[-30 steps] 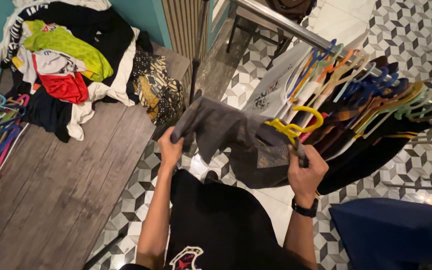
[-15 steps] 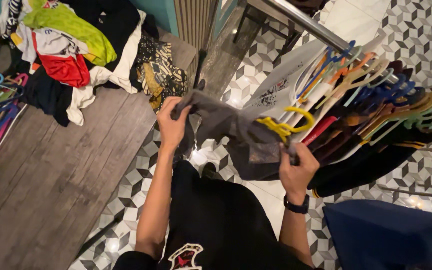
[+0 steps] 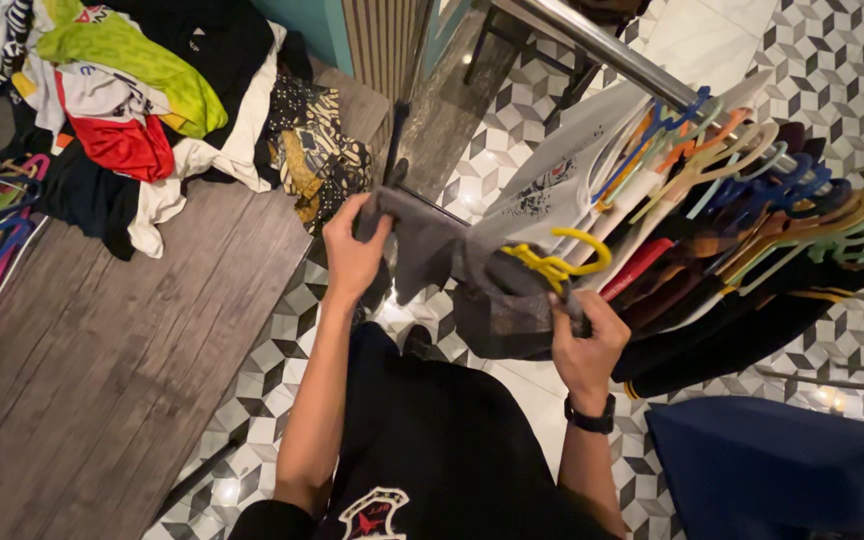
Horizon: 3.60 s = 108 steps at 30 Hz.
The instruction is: The person picks up a dark gray garment, places it on a yellow hanger, and hangs it on a metal clothing rack. They then pick up a multicolored jersey, place it on a light blue hanger, and hang it on the rack. Finally, they pick up a black t-shirt, place it on a dark blue hanger, and hang it on the rack.
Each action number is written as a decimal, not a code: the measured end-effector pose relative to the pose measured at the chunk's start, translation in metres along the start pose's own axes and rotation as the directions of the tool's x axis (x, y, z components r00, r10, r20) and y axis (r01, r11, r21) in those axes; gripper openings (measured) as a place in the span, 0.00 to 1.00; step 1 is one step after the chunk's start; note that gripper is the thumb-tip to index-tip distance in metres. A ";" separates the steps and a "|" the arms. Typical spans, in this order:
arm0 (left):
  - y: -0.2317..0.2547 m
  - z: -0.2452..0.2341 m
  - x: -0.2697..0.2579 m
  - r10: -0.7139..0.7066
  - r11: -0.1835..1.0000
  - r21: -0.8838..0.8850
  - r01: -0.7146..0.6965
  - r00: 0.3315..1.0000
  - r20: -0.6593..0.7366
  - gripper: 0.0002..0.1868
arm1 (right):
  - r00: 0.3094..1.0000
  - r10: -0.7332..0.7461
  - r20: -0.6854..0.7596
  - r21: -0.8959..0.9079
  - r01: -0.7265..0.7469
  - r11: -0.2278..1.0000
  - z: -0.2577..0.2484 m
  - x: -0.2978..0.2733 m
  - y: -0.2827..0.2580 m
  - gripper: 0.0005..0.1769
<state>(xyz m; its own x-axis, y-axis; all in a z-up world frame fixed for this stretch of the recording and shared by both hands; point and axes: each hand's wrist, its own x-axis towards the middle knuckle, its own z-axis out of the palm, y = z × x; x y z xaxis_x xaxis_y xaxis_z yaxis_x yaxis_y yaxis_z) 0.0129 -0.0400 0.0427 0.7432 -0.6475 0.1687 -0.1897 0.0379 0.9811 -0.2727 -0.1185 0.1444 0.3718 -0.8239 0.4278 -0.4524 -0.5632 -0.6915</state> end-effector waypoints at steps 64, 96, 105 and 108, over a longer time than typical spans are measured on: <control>-0.131 0.001 0.153 -0.243 0.916 0.401 0.027 0.831 0.501 0.26 | 0.875 0.220 -0.430 -0.239 -0.346 0.907 0.093 0.003 -0.054 0.14; 0.020 0.112 0.192 0.576 0.786 -0.241 -0.569 0.533 0.620 0.13 | 0.813 0.545 -0.203 0.218 -0.505 0.835 0.126 0.000 -0.063 0.28; 0.020 0.167 0.209 0.552 0.804 -0.250 -0.540 0.519 0.653 0.13 | 0.828 0.500 -0.253 -0.001 -0.517 0.856 0.117 0.040 -0.055 0.25; 0.020 0.192 0.212 0.382 0.873 -0.127 -0.470 0.500 0.777 0.12 | 0.821 0.516 -0.245 0.005 -0.531 0.847 0.109 0.051 -0.043 0.26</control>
<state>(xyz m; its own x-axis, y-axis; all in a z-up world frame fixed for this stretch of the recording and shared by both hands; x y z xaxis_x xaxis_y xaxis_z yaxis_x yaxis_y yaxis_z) 0.0433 -0.3226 0.0798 -0.1990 -0.9008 0.3860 -0.4338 0.4342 0.7895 -0.1455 -0.1296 0.1328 -0.1265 -0.9825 0.1369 -0.5766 -0.0395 -0.8161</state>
